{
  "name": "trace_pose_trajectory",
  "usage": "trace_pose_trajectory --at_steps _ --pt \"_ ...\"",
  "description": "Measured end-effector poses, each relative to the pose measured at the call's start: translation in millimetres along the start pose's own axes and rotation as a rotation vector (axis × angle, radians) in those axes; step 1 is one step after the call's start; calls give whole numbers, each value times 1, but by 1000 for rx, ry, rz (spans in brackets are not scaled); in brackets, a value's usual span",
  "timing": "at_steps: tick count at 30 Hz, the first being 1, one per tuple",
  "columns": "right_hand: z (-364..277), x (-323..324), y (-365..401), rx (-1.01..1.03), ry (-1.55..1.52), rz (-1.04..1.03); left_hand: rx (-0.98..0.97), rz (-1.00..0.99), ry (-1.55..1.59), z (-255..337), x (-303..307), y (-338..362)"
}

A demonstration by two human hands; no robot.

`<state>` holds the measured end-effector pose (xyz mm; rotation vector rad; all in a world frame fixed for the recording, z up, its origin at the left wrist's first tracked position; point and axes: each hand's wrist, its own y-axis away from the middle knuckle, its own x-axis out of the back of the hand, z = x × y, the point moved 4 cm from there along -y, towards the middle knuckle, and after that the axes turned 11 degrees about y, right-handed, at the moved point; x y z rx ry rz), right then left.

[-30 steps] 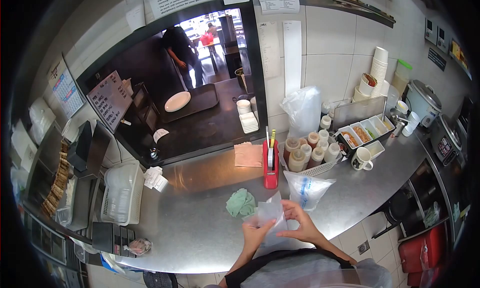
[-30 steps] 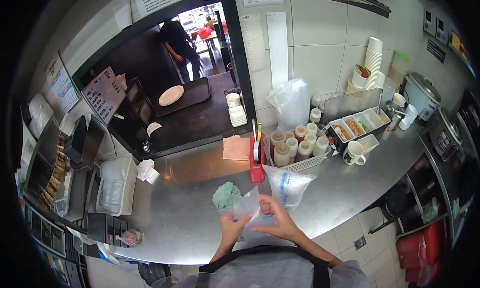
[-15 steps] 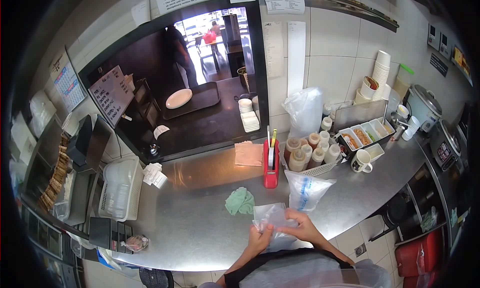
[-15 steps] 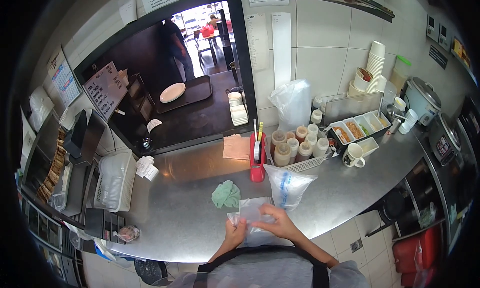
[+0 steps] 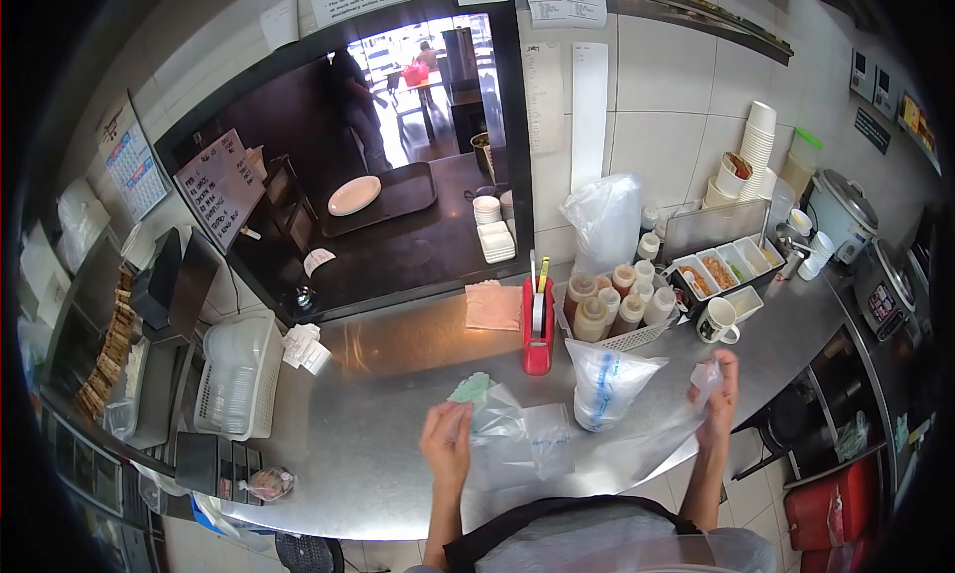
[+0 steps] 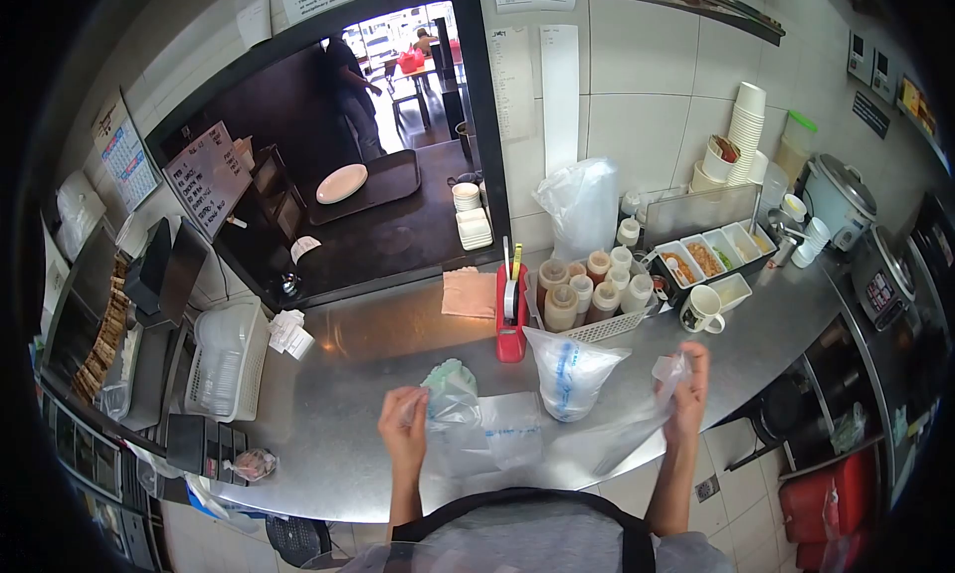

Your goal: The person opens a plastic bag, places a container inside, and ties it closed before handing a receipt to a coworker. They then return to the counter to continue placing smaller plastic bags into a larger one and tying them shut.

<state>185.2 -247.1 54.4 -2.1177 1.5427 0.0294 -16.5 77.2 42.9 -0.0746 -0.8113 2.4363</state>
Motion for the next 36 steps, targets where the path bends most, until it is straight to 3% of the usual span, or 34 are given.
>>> trace_pose_trajectory --at_steps 1,3,5,6,8,11,15,16,19,21,22,25,27,28,30,31,33,34,36 --pt "-23 -8 -1 60 203 153 -54 -14 -72 4 9 -6" --pt "-33 -6 -1 101 428 136 -110 -70 -133 8 10 -8" --pt "-21 9 8 58 468 -200 -114 -157 -112 8 6 -7" --pt "-6 10 18 -140 359 -164 -150 -233 -51 12 -3 -5" --pt "6 -21 32 -283 384 -351 -223 -382 69 23 -32 5" --pt "-13 -104 42 -245 419 -632 -327 -509 107 39 -66 23" --pt "3 -122 52 -210 402 -805 -385 -548 92 50 -77 26" --pt "8 -120 55 -274 439 -933 -379 -541 93 50 -76 26" --pt "15 -112 61 -380 494 -1255 -54 -570 613 34 -78 25" --pt "16 -113 65 -335 458 -1378 496 -772 1101 15 -84 45" --pt "19 -110 63 -393 333 -1275 789 -856 1334 8 -87 57" --pt "38 -98 60 -533 -23 -997 932 -1260 1043 -8 -97 75" --pt "48 -95 62 -588 -239 -859 840 -1383 1059 1 -96 65" --pt "57 -92 69 -636 -136 -967 793 -1446 1069 6 -97 61" --pt "73 -78 78 -727 78 -1178 704 -1199 1615 14 -110 55" --pt "69 -76 72 -575 -20 -1172 645 -1042 1872 18 -112 49" --pt "59 -74 63 -271 -215 -1143 1023 -1018 1742 13 -115 55" --pt "55 -68 55 -258 -355 -895 1205 -1001 1662 11 -116 56" --pt "46 -51 49 -223 -613 -389 910 -1354 1291 12 -133 50"
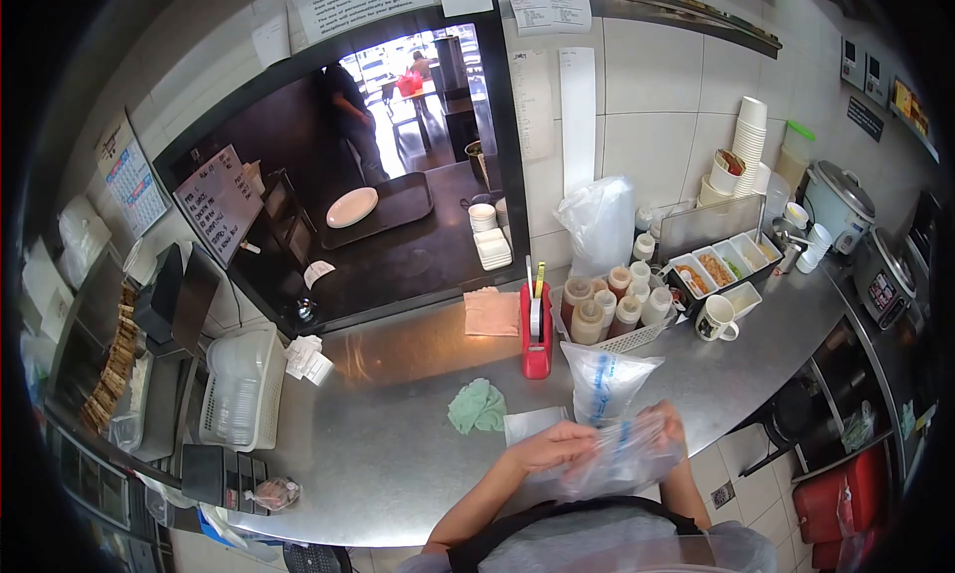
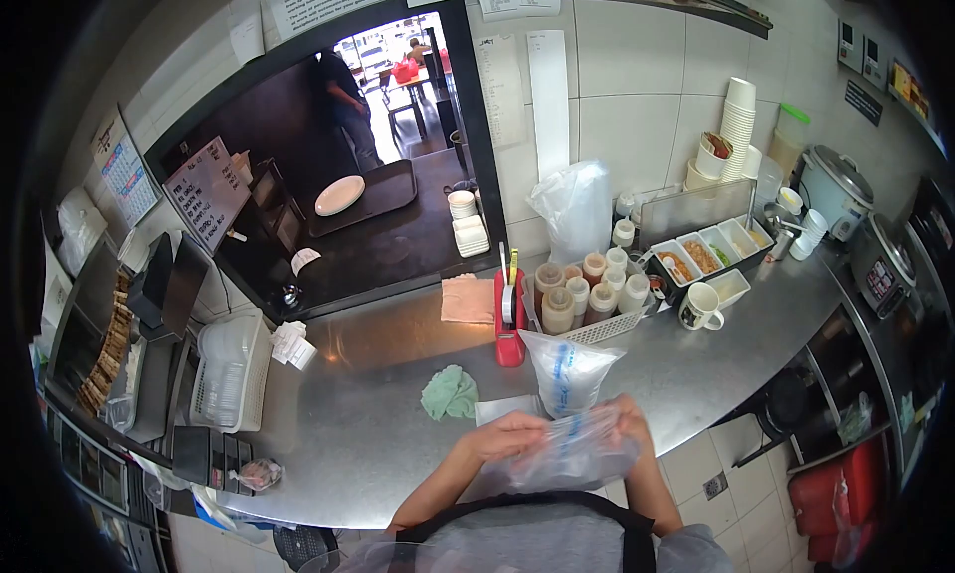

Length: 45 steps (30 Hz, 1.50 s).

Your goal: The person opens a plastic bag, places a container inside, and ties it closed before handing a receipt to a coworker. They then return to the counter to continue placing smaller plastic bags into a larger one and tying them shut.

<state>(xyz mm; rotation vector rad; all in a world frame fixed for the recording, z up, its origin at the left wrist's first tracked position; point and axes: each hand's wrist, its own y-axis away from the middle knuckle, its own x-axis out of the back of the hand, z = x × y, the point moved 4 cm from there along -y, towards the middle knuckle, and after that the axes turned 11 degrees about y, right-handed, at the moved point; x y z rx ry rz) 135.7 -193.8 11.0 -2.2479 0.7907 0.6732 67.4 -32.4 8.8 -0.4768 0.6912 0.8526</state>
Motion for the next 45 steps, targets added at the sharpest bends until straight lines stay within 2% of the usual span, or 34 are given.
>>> trace_pose_trajectory --at_steps 1,3,4,6,7,9,10,12,14,16,21,24,27,34,36,38,41,43,45 --pt "-6 -1 -1 0 45 5 74 -36 -231 3 1 -7" --pt "-29 1 -16 1 142 13 -54 8 -366 28 -13 -18" --pt "-42 2 -23 36 284 13 -118 27 -435 41 -19 -23" --pt "-62 2 -37 103 569 11 -189 257 -598 62 -15 -29" --pt "-64 5 -42 90 681 114 -226 375 -678 72 -13 -31" --pt "-68 12 -49 62 903 328 -465 541 -908 90 -21 -42" --pt "-68 7 -55 94 924 395 -586 622 -1018 93 -25 -47" --pt "-61 -4 -66 155 963 529 -699 692 -1095 86 -10 -60" --pt "-45 17 -70 130 1047 517 -790 725 -1215 84 9 -66" --pt "-36 26 -73 41 1072 545 -686 720 -1135 77 15 -65" --pt "-26 29 -61 109 1269 507 -522 793 -1184 43 51 -57" --pt "-7 57 -52 38 1293 488 -296 871 -1043 52 47 -57" --pt "-3 56 -51 -25 1261 468 -182 915 -862 45 74 -59" --pt "-3 52 -49 -123 1171 433 -172 876 -711 37 77 -60" --pt "16 94 -25 -83 1507 318 -187 870 -694 30 79 -59" --pt "32 99 -7 9 1262 568 -187 898 -671 11 86 -58" --pt "32 100 -13 -426 1527 701 -180 919 -679 -2 89 -57" --pt "29 92 -19 -233 1479 625 -167 928 -691 -4 91 -58" --pt "24 83 -24 -120 1463 595 -449 921 -967 -2 93 -59"
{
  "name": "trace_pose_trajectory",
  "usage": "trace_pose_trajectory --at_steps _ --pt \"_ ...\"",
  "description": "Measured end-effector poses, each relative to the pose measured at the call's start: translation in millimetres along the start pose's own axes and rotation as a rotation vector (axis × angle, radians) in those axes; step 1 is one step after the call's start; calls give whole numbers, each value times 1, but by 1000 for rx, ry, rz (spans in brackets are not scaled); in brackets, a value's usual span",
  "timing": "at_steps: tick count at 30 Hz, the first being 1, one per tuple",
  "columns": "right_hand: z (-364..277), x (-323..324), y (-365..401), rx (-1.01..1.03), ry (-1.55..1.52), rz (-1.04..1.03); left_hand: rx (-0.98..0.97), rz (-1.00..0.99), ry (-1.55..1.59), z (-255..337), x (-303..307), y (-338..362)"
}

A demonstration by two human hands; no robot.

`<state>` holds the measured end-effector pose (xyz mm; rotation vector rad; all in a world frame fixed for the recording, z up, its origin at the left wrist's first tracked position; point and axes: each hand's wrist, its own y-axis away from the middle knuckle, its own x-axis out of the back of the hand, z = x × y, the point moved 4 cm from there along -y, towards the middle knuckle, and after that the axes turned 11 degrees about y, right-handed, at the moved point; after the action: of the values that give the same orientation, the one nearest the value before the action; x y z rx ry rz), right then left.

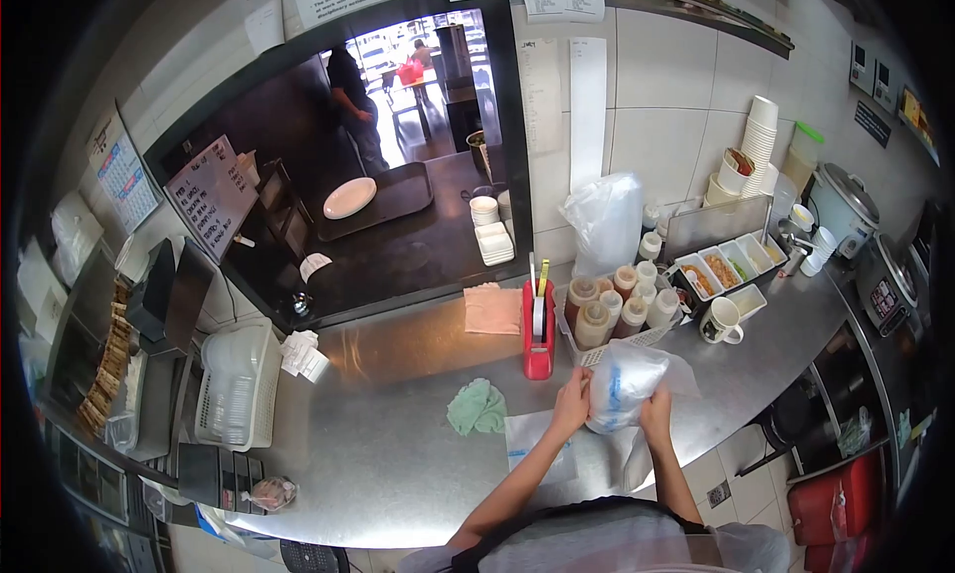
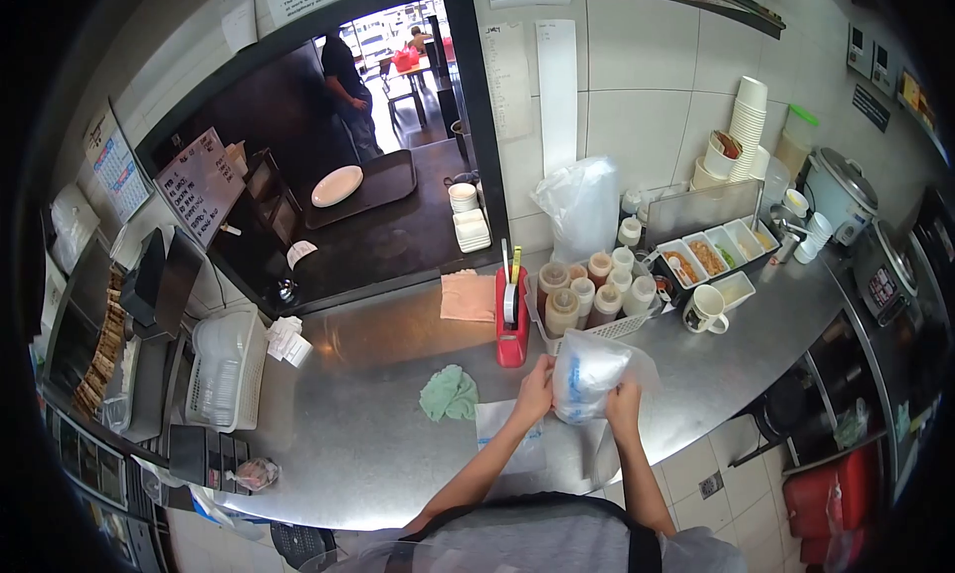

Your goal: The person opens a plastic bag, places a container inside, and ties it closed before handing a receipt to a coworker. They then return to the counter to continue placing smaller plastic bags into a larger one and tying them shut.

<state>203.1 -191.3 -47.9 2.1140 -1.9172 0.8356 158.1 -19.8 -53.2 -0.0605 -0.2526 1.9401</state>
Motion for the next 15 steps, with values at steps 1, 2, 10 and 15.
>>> trace_pose_trajectory --at_steps 1,2,10,15 --pt "-12 4 -2 10 5 20 -175 51 -65 11 0 0" --pt "-19 7 -3 23 8 40 -216 52 -120 17 -1 2" --pt "-14 12 -12 9 193 -70 -288 -746 -271 29 44 -10" --pt "-7 5 -15 18 191 -127 -190 -318 273 47 -1 -9"
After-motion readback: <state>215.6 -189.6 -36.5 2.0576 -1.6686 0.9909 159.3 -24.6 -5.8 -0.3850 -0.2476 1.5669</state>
